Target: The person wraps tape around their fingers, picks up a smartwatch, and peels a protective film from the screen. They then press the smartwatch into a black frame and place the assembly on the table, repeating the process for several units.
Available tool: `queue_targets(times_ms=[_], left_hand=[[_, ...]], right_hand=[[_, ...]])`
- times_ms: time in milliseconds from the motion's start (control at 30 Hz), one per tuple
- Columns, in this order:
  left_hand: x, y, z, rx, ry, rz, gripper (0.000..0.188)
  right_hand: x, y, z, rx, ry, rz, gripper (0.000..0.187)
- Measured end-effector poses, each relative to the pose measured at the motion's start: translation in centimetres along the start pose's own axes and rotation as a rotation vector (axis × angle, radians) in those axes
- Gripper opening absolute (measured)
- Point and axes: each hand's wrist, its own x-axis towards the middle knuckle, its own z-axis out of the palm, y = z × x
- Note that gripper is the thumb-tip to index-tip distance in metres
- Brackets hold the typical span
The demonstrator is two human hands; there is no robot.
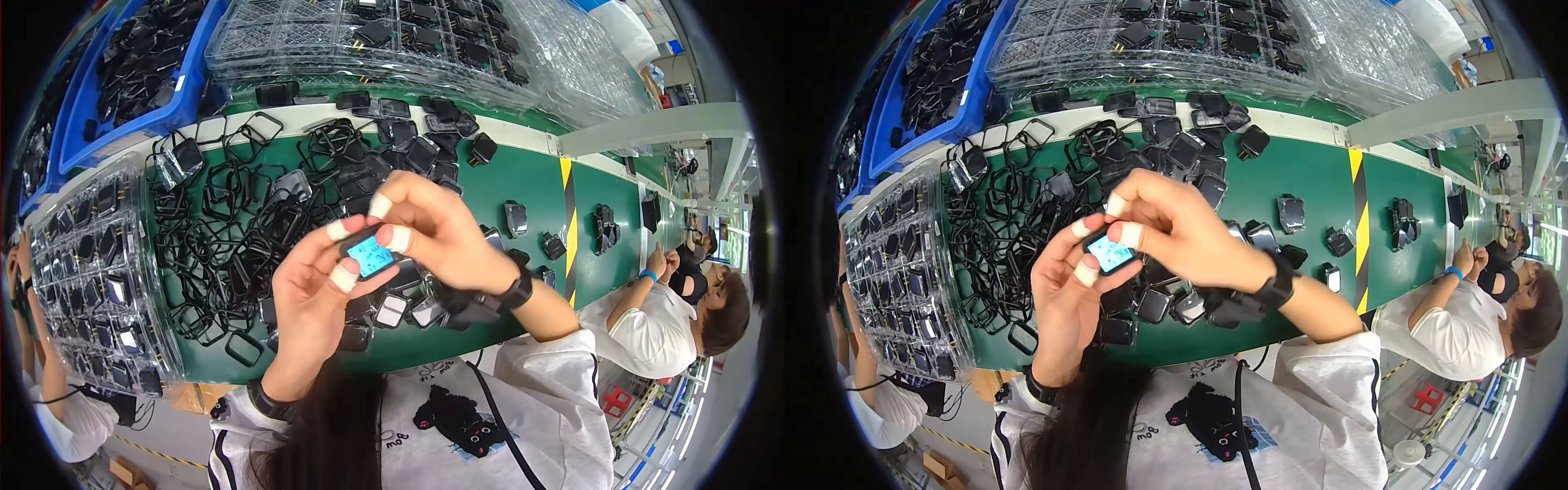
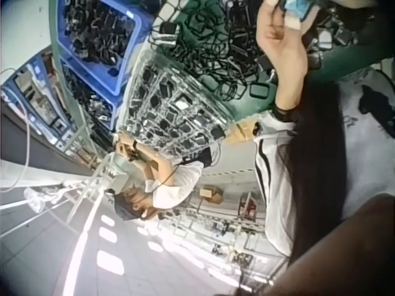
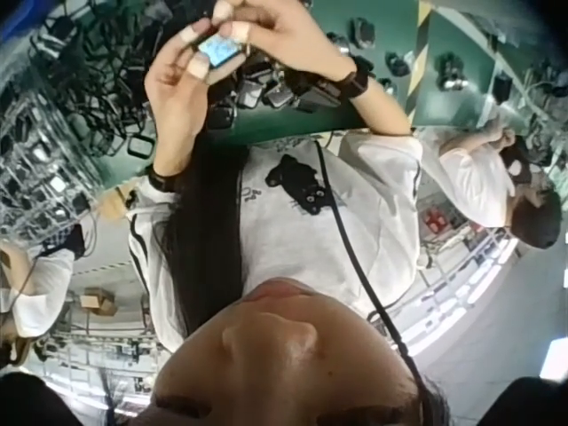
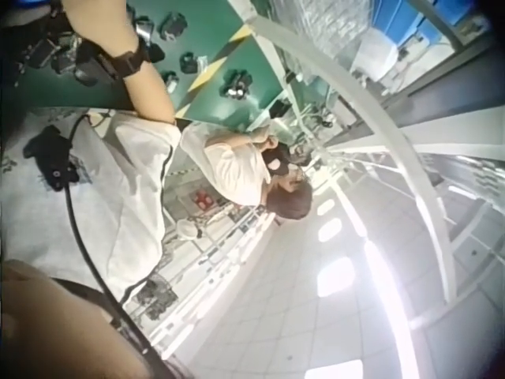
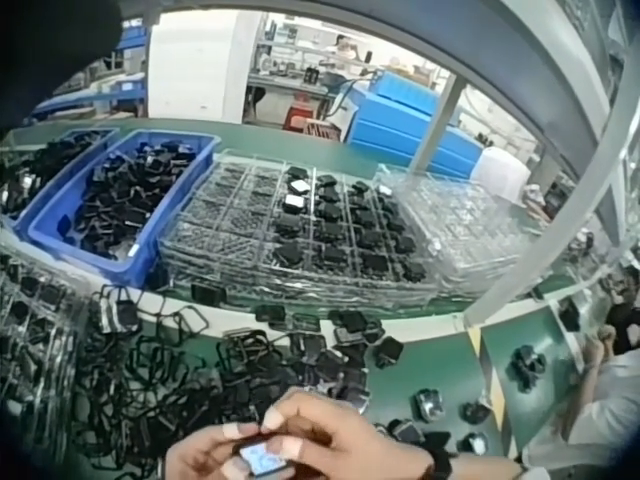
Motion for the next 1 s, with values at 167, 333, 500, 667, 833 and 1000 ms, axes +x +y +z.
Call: queue_targets(times_ms=[167, 333, 500, 667, 833, 1000], left_hand=[[-0.1, 1.5, -0.8, 0.107, 0.156, 0.129, 0.039], [0.2, 2.0, -0.9, 0.087, 0.131, 0.091, 0.038], [0.8, 1.2, 0.8, 0.091, 0.137, 0.146, 0.044], [1.1, 0.6, 2.1, 0.006, 0.043, 0.007, 0.052], [0.7, 0.5, 2.5, 0.034, 0.045, 0.037, 0.05], [0.4, 0.7, 3.1, 0.046, 0.026, 0.082, 0.048]], right_hand=[[3.1, -0.7, -5.3, -1.173, 0.231, -0.391, 0.023], [2.3, -0.8, -7.2, -1.278, 0.119, -0.307, 0.026], [0.5, -4.3, -3.0, -0.413, 0.157, 0.111, 0.03], [-1.8, -5.4, -0.2, -0.545, 0.075, -0.126, 0.027], [-3.3, -5.1, -0.6, -0.695, 0.118, -0.364, 0.024], [-4.6, -4.4, -0.2, -1.005, 0.087, -0.65, 0.031]])
